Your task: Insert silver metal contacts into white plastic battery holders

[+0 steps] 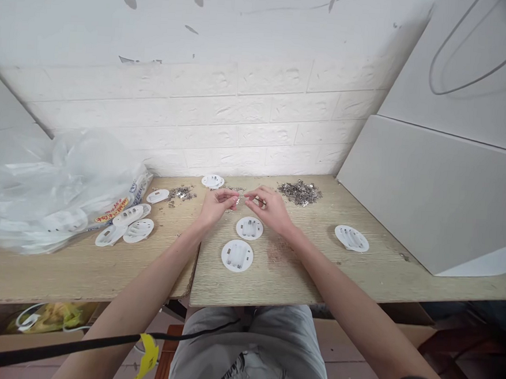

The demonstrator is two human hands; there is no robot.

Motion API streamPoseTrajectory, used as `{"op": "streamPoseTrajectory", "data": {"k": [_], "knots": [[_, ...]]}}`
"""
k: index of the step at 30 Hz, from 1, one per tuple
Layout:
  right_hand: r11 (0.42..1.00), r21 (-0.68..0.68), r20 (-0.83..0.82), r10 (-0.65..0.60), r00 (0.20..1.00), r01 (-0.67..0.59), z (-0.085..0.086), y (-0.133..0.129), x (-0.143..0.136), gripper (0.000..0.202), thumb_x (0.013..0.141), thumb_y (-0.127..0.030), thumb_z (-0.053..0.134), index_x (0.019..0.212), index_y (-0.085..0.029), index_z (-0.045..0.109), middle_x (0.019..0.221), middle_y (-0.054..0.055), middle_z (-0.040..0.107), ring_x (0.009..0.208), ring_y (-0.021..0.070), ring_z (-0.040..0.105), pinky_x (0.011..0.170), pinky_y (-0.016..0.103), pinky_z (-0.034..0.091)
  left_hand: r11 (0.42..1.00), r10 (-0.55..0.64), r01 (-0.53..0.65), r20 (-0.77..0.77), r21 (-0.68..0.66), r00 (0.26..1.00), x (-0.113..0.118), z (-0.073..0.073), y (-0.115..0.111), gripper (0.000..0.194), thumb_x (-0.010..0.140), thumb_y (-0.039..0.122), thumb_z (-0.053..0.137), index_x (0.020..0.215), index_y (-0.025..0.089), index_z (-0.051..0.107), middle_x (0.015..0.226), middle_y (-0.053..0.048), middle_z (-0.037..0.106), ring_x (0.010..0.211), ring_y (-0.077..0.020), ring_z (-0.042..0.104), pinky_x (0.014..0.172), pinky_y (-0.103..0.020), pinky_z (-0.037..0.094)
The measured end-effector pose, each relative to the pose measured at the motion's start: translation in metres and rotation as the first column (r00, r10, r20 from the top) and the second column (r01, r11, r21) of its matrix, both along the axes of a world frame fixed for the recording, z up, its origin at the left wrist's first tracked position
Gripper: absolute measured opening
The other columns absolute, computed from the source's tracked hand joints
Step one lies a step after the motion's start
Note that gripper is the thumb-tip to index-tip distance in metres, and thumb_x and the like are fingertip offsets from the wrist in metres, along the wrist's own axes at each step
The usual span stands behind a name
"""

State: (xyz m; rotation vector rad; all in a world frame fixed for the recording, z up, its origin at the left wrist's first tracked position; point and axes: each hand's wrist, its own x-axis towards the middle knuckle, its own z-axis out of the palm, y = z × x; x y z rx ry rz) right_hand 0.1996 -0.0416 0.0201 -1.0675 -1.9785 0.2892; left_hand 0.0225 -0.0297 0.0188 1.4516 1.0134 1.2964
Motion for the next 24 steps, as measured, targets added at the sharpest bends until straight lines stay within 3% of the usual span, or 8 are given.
{"op": "streamPoseTrajectory", "data": {"k": [4,12,24], "knots": [[0.987,-0.102,-0.173,0.104,0.979,-0.123,0.001,-0.005,-0.010,0.014,0.079,-0.026,0.062,0.089,-0.017,0.067,0.082,0.003,0.065,0.064,0.0119,0.051,0.059,0.025,0.040,0.999,-0.043,0.044,0.037,-0.029,0.998,0.005,0.002,-0.009,0.034,0.060,0.038,0.078,0.082,0.013,0.068,0.078,-0.007,0.070,0.066,-0.0149,0.062,0.070,-0.034,0.051],[0.981,-0.182,-0.202,0.028,0.979,-0.066,-0.002,-0.006,-0.012,0.009,0.077,-0.023,0.061,0.078,-0.015,0.064,0.073,0.001,0.064,0.060,0.0112,0.050,0.058,0.024,0.038,0.993,-0.092,0.097,0.069,-0.074,0.993,0.007,0.003,-0.011,0.037,0.058,0.034,0.080,0.085,0.012,0.068,0.081,-0.008,0.071,0.075,-0.0179,0.065,0.076,-0.037,0.053],[0.987,-0.160,-0.197,0.002,0.980,-0.034,-0.003,-0.003,-0.010,0.007,0.077,-0.023,0.061,0.077,-0.017,0.063,0.077,0.002,0.066,0.063,0.0122,0.053,0.060,0.025,0.041,0.987,-0.120,0.126,0.064,-0.100,0.991,0.008,0.006,-0.013,0.035,0.058,0.033,0.081,0.083,0.013,0.068,0.081,-0.006,0.070,0.069,-0.0155,0.063,0.080,-0.038,0.052]]}}
